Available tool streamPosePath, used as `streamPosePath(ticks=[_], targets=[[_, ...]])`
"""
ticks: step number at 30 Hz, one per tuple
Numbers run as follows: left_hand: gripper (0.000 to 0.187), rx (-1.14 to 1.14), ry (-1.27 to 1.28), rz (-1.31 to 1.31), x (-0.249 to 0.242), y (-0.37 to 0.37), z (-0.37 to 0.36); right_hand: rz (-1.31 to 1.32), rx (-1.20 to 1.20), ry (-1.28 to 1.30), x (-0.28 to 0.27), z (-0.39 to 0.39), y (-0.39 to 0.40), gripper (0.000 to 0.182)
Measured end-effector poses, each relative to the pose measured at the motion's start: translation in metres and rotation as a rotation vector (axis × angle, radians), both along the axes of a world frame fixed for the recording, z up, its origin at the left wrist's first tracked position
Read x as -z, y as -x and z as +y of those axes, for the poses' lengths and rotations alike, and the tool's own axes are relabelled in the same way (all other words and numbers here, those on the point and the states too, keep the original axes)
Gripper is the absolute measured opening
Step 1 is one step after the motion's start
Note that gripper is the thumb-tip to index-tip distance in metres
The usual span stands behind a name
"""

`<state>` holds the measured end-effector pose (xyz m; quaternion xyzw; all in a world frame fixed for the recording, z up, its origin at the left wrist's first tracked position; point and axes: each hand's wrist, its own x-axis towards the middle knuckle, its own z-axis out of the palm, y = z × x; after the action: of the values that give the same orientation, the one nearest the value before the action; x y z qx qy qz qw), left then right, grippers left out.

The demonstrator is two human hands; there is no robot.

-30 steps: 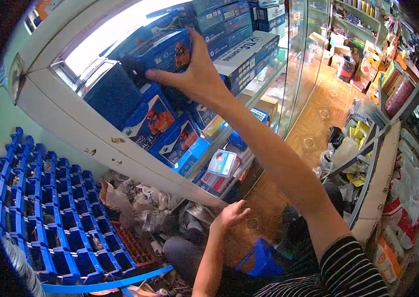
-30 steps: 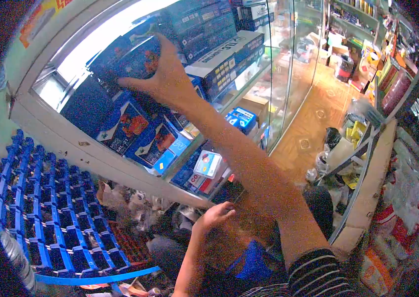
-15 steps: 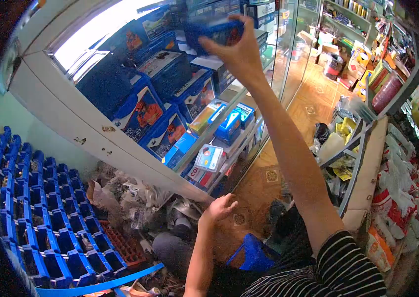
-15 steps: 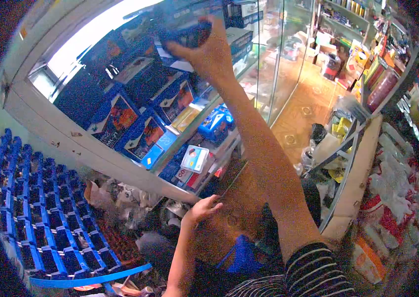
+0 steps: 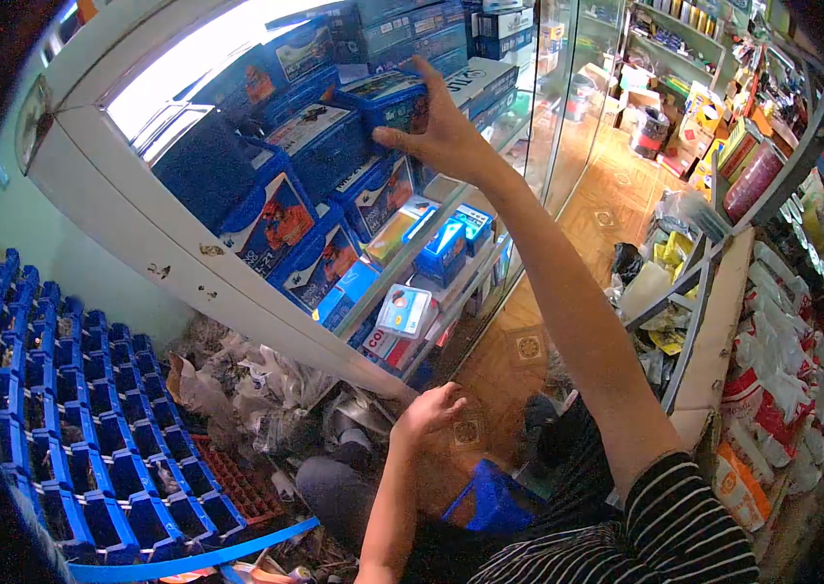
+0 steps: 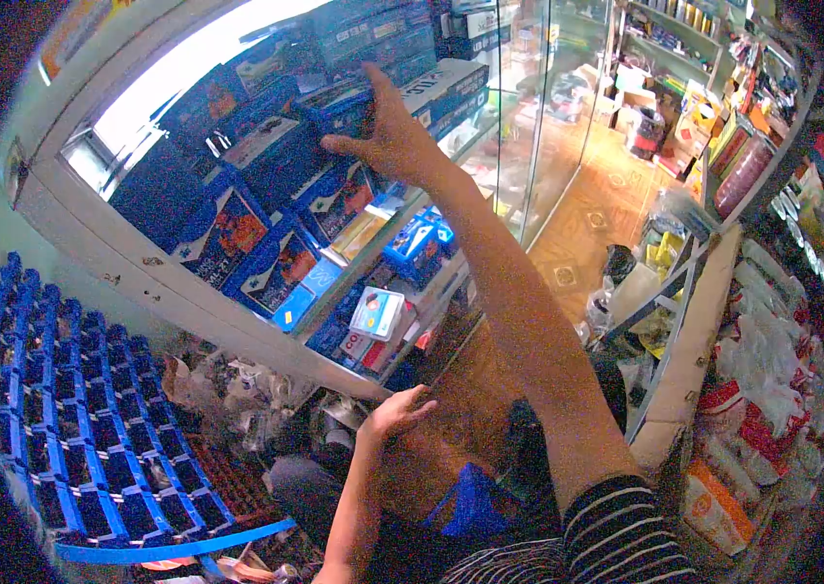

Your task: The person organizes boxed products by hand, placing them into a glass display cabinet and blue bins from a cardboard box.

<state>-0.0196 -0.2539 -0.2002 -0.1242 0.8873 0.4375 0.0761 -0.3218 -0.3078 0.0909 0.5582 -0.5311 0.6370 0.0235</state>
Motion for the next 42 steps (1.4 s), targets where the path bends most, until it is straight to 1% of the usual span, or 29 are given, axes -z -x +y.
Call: streamPosePath(ticks=[1,4,7,10,11,13,15,17,19,20,21,22,23,24,25,26,28,29,30,32,35,36,38,40,42], targets=[[0.045,0.011,0.02,-0.001,-0.003,0.002,0.001,-0.019,-0.026,0.033,0.0,0.0,-0.001,0.116],[0.047,0.006,0.0,-0.046,-0.013,0.003,0.004,-0.067,0.101,-0.094,-0.009,0.015,-0.005,0.12],[0.048,0.016,-0.024,-0.024,-0.002,0.003,0.001,0.027,0.055,-0.258,-0.02,0.025,0.008,0.089],[0.049,0.014,0.02,-0.013,0.008,0.003,-0.002,0.012,-0.281,-0.155,-0.017,0.031,0.032,0.065],[0.051,0.009,-0.02,-0.043,0.008,0.003,-0.002,-0.061,-0.267,-0.165,-0.015,0.034,0.033,0.049],[0.054,0.004,-0.097,-0.105,-0.002,0.003,-0.004,-0.029,-0.261,-0.071,-0.01,0.03,0.039,0.045],[0.051,-0.004,-0.044,-0.058,0.003,0.003,-0.004,-0.031,-0.278,0.033,-0.006,0.025,0.035,0.042],[0.05,0.0,-0.014,-0.05,0.008,0.001,-0.005,-0.022,-0.232,-0.036,-0.007,0.028,0.025,0.045],[0.051,0.025,-0.01,-0.081,0.002,0.003,-0.005,-0.004,-0.166,-0.084,-0.002,0.025,0.026,0.047],[0.051,0.03,0.005,-0.03,0.01,0.003,-0.006,0.008,-0.124,-0.098,0.0,0.02,0.026,0.046],[0.051,0.037,0.018,0.019,0.028,0.003,-0.009,0.016,-0.08,-0.112,0.005,0.016,0.028,0.046],[0.051,0.045,0.029,0.062,0.028,0.002,-0.006,0.07,0.005,-0.076,0.003,0.018,0.024,0.057],[0.051,0.019,0.031,-0.033,0.029,0.002,-0.004,0.127,0.09,-0.042,-0.001,0.021,0.023,0.069],[0.051,0.013,-0.006,-0.087,0.017,0.003,-0.001,0.194,0.173,-0.003,0.0,0.02,0.026,0.083],[0.05,0.004,0.027,-0.076,0.02,0.002,0.001,0.365,0.463,0.136,0.007,0.021,0.022,0.06],[0.049,-0.008,0.061,-0.063,0.02,0.003,0.003,0.247,0.466,0.234,0.015,0.025,0.021,0.055],[0.047,0.003,0.02,-0.045,0.012,0.004,0.005,0.007,0.464,0.435,0.036,0.043,0.01,0.046],[0.046,0.01,0.001,-0.041,0.008,0.004,0.003,-0.191,0.51,0.408,0.056,0.057,0.0,0.046],[0.046,0.006,0.052,-0.038,0.009,0.002,0.002,-0.391,0.549,0.374,0.081,0.071,-0.01,0.047],[0.046,-0.015,0.143,-0.033,0.014,-0.001,0.004,-0.335,0.624,0.067,0.152,0.081,-0.01,0.068],[0.047,-0.054,0.152,-0.004,0.022,-0.001,0.003,0.085,0.504,-0.225,0.218,0.07,-0.032,0.097],[0.047,-0.043,0.115,0.03,0.024,-0.003,0.004,0.053,0.478,-0.307,0.23,0.061,-0.042,0.114],[0.046,-0.042,0.105,0.128,0.027,-0.006,-0.001,0.044,0.514,-0.333,0.23,0.036,-0.051,0.109],[0.044,-0.055,0.177,0.111,0.046,-0.011,-0.001,0.027,0.511,-0.308,0.236,0.023,-0.038,0.103],[0.042,-0.051,0.133,-0.067,0.006,-0.001,0.002,-0.094,0.515,-0.397,0.226,0.027,-0.037,0.094]])
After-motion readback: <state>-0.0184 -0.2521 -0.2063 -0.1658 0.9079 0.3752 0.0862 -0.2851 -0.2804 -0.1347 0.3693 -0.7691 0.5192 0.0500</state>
